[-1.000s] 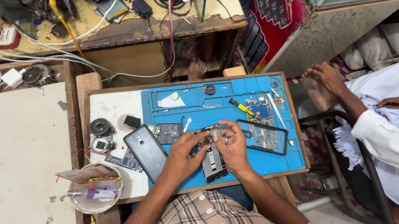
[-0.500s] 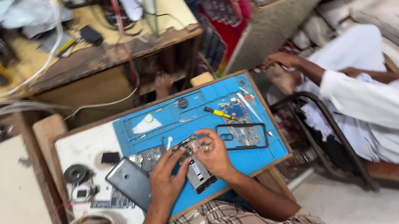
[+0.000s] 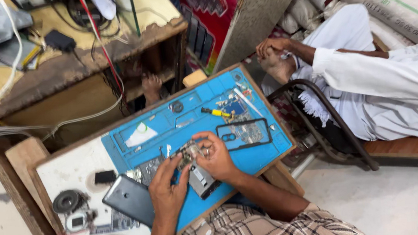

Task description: The person handles a disassembled smartphone, removing the back cover and manipulating internal components such as the motherboard and battery. They connect and disconnect ribbon cables and adjust parts within the chassis on a blue work mat.

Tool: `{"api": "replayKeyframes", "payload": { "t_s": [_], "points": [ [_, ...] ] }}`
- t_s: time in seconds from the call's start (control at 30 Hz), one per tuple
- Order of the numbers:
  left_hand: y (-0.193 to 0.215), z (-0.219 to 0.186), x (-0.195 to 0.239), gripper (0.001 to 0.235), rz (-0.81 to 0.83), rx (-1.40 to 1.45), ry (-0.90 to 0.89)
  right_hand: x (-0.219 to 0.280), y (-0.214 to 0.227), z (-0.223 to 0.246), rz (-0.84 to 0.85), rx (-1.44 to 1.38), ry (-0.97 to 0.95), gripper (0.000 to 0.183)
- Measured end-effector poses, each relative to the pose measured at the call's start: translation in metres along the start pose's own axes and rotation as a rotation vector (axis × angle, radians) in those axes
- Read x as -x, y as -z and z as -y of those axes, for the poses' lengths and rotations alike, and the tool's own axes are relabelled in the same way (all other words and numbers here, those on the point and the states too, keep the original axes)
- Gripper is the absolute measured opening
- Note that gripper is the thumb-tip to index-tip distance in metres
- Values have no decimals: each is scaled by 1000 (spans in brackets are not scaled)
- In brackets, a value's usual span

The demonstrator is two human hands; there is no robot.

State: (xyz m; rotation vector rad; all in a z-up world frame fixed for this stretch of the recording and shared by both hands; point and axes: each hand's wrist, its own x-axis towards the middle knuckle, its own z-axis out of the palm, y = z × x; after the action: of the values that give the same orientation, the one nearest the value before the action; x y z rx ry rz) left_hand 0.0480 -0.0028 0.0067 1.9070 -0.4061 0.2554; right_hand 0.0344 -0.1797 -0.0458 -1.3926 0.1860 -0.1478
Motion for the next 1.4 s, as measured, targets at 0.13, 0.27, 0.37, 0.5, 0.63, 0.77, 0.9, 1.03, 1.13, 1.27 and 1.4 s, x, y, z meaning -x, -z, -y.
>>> {"api": "replayKeyframes", "payload": {
  "t_s": [0.13,0.27,0.37,0.5,0.63,0.77,0.9,1.03,1.13,1.27,1.4],
  "points": [
    [5,6,-2,37,35,1,-91,0,0,-7,-116,515,280,27],
    [1,30,13,43,62,37,-82,10,23,-10,6,351,4,47],
    [1,35,18,45,57,45,-57,11,17,-9,143,105,135,54],
    [3,27,14,43,60,15,-62,10,14,2,212,96,172,55],
    [-1,28,9,42,31,-102,-93,-1,16,-3,207,129,192,55],
    [-6,35,19,37,48,-128,-92,8,21,-9,204,111,162,52],
    [-8,42,22,31,58,-191,-85,11,21,-10,183,140,149,49],
    [-8,41,23,25,50,-186,-117,12,21,-10,164,163,143,49],
    [-6,40,24,23,40,-170,-91,8,19,-11,155,138,124,47],
    [-5,42,27,24,17,-133,-92,7,21,-13,141,90,90,46],
    [-8,46,27,25,-12,-91,-115,7,22,-15,149,40,82,46]
  ]
}}
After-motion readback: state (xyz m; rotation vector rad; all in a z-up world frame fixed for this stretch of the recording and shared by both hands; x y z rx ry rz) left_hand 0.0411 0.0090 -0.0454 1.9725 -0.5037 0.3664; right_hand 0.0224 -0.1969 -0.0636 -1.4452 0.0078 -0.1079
